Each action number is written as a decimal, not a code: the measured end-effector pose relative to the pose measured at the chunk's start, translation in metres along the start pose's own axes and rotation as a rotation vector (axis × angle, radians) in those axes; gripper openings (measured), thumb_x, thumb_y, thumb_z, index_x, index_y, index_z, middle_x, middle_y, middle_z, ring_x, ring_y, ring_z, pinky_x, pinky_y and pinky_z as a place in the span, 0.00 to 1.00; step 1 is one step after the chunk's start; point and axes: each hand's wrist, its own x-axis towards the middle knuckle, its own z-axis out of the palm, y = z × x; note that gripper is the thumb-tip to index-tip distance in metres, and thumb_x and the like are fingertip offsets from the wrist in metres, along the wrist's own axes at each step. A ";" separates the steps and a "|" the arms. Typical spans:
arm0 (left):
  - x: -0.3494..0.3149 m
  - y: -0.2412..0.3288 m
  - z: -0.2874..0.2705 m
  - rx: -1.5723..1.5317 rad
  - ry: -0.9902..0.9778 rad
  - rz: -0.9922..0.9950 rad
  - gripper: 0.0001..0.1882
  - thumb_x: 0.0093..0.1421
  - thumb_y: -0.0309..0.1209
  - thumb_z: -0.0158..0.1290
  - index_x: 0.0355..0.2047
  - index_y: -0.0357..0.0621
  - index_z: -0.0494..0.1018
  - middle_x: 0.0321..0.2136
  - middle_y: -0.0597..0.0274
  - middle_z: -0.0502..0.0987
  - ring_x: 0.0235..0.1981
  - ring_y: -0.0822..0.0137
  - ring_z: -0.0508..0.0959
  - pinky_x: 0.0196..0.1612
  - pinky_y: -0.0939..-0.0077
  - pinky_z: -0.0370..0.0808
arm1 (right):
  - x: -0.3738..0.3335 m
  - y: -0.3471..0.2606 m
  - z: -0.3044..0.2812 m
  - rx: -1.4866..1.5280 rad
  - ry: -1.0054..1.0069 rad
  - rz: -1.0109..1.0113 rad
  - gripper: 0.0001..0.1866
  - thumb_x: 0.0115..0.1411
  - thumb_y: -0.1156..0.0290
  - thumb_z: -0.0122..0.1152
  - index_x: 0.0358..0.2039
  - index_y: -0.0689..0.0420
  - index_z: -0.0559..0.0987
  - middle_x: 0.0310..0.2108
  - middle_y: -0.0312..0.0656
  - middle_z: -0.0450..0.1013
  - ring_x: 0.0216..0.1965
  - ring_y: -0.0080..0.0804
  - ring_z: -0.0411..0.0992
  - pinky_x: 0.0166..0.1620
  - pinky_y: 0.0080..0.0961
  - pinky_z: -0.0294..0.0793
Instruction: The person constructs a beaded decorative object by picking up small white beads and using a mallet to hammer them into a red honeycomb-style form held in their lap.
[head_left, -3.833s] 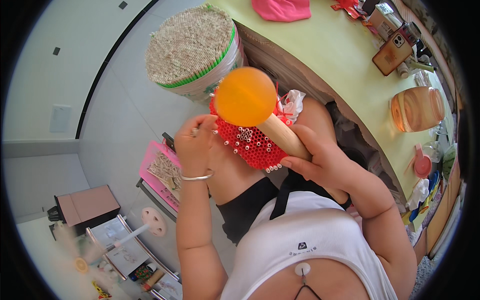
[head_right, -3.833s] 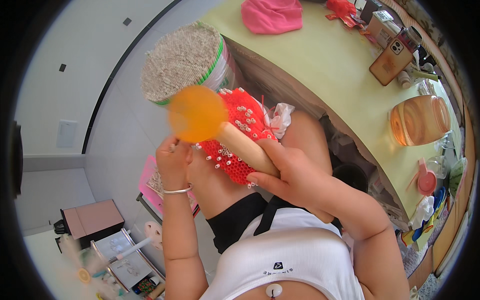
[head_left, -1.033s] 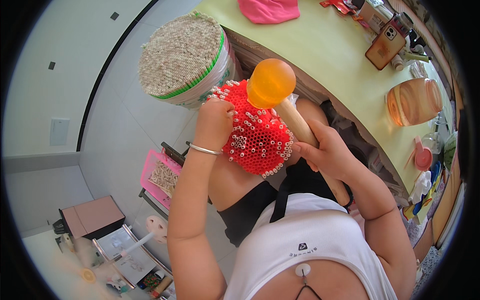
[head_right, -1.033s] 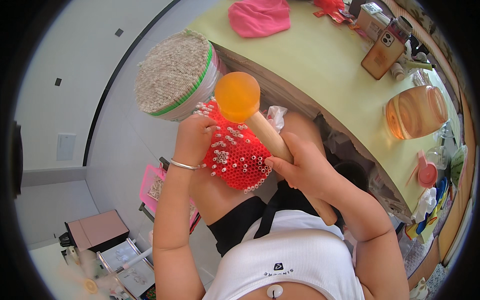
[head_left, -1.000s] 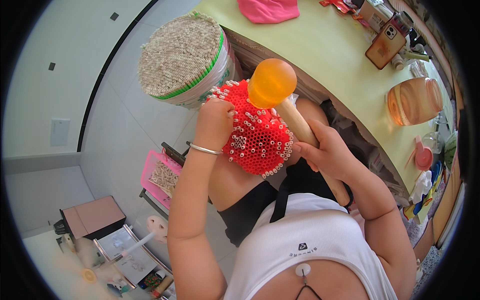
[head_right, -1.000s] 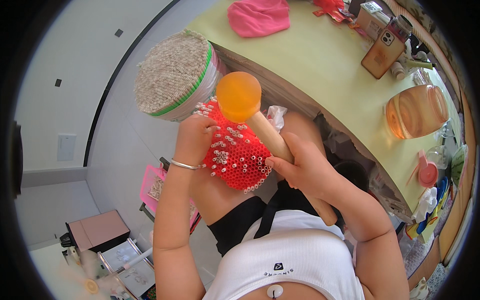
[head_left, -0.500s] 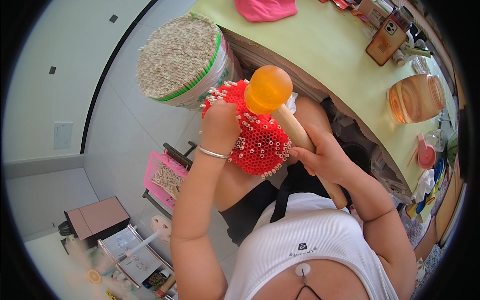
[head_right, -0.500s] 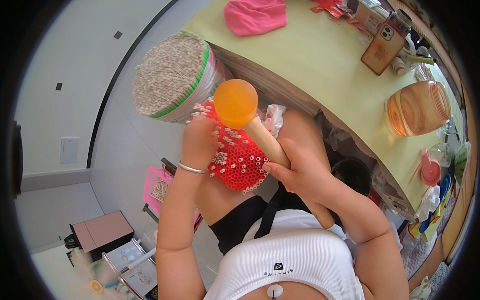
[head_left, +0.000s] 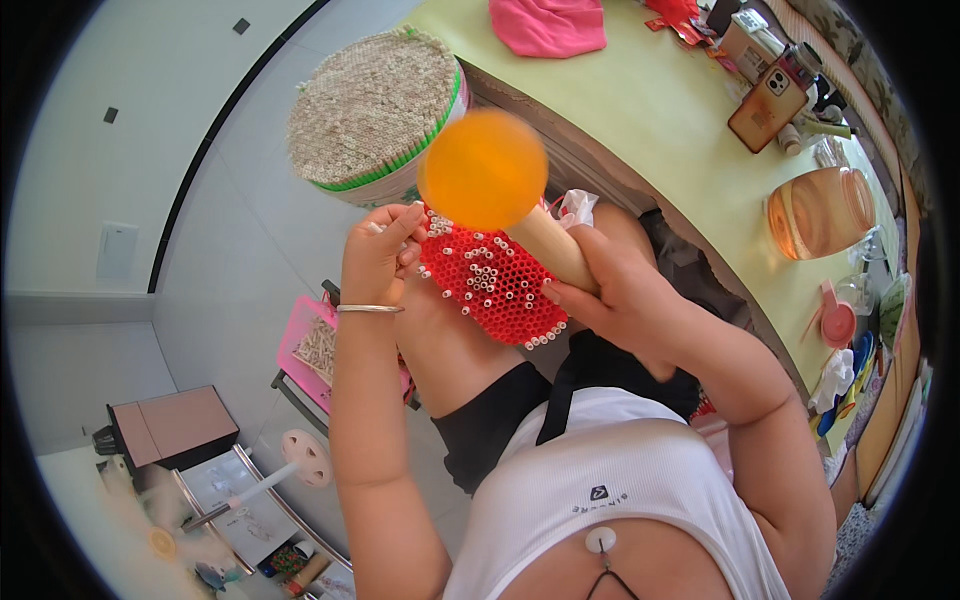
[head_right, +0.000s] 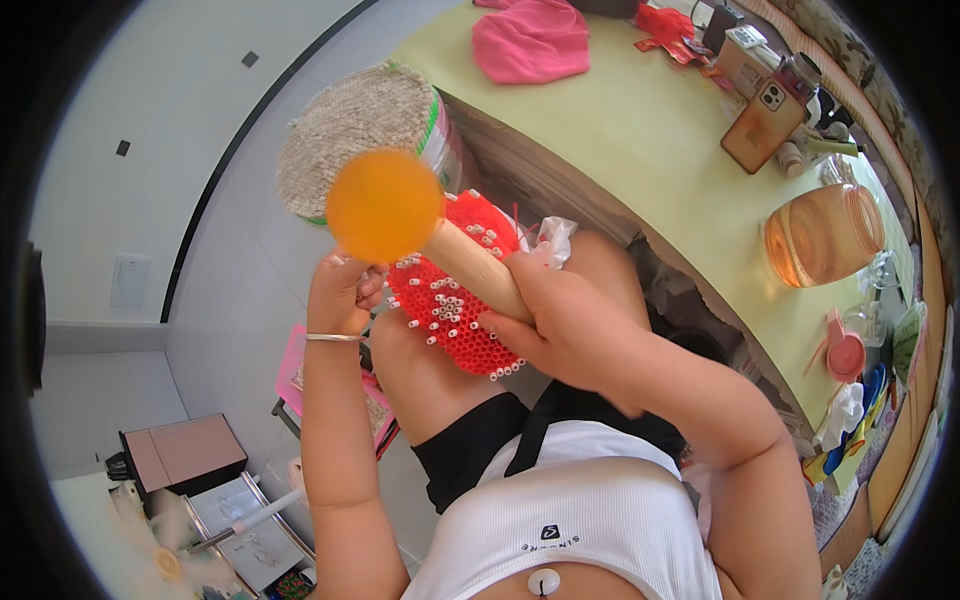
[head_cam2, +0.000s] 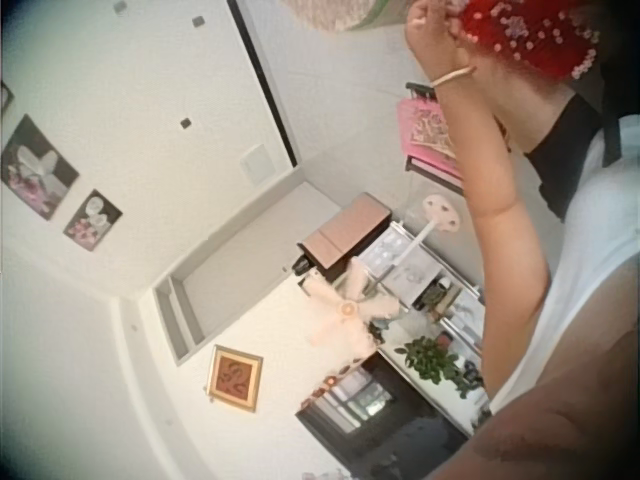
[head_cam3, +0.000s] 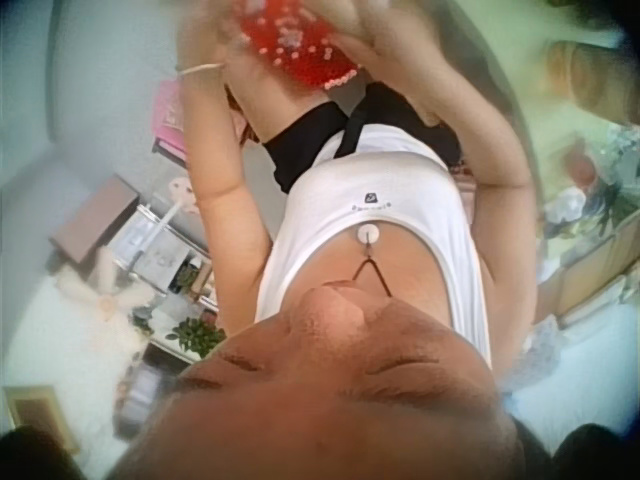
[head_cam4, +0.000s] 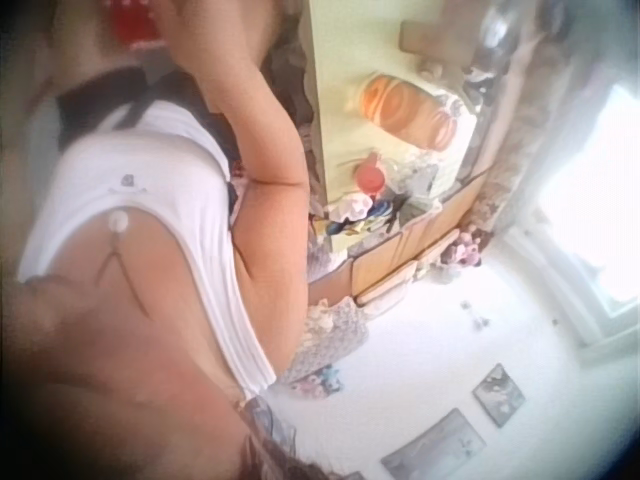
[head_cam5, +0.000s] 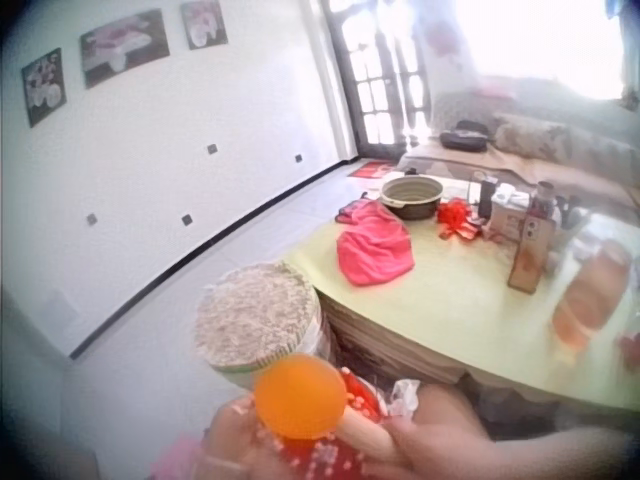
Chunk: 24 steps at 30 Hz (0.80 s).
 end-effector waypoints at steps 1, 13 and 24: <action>0.000 0.001 -0.001 -0.129 -0.058 -0.067 0.10 0.63 0.34 0.61 0.33 0.41 0.75 0.24 0.64 0.75 0.17 0.77 0.66 0.15 0.86 0.55 | 0.009 0.013 0.005 -0.154 -0.022 0.028 0.16 0.65 0.65 0.62 0.43 0.64 0.69 0.27 0.50 0.73 0.27 0.43 0.74 0.33 0.35 0.74; -0.005 -0.008 -0.019 -0.356 -0.280 -0.190 0.16 0.63 0.32 0.49 0.44 0.30 0.74 0.37 0.49 0.78 0.29 0.70 0.73 0.21 0.81 0.67 | -0.010 0.007 -0.010 0.253 -0.067 0.365 0.18 0.65 0.62 0.64 0.44 0.62 0.71 0.25 0.42 0.73 0.18 0.28 0.71 0.24 0.25 0.72; -0.002 0.003 0.031 -0.145 -0.143 -0.204 0.14 0.65 0.26 0.47 0.47 0.27 0.71 0.40 0.42 0.80 0.26 0.71 0.77 0.25 0.84 0.72 | -0.030 0.044 0.007 0.427 -0.077 0.385 0.15 0.65 0.69 0.63 0.47 0.63 0.71 0.22 0.34 0.69 0.17 0.19 0.68 0.21 0.20 0.69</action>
